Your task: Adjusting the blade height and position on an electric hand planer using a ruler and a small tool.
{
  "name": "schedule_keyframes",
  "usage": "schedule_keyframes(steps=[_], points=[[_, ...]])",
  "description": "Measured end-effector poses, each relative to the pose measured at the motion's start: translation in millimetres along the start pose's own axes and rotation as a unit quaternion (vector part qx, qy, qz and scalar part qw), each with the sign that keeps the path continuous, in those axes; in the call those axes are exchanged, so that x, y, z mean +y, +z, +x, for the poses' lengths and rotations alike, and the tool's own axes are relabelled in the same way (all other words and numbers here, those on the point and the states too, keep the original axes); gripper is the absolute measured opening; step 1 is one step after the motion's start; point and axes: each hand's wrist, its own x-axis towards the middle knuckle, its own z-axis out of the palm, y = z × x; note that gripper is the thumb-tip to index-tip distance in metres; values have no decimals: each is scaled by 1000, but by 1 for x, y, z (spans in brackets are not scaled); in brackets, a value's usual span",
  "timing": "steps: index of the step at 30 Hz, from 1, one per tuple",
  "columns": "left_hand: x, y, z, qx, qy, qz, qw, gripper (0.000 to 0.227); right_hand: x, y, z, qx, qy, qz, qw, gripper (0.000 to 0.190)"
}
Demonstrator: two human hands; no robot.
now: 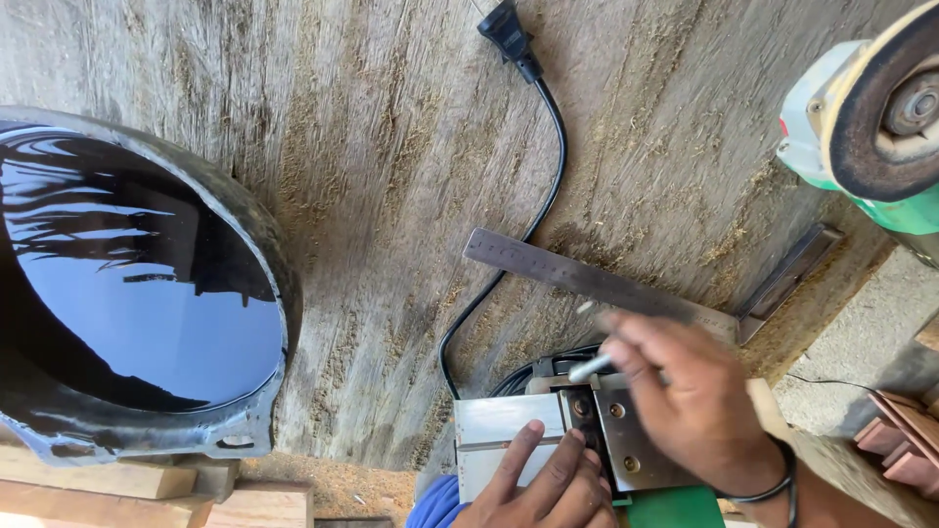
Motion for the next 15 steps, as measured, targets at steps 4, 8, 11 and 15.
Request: schedule_keyframes(steps=[4,8,11,15], points=[[-2,-6,3,-9,5,-4,1000,8,-1,5,-5,1,-44,-18,999,25],[-3,-9,3,-25,-5,-33,999,5,3,5,-8,12,-12,19,1000,28],[-4,-15,6,-37,-3,-38,999,5,-2,4,-7,6,-59,-36,998,27],[-4,-16,6,-42,-8,-48,998,3,2,-1,-8,68,26,28,997,25]])
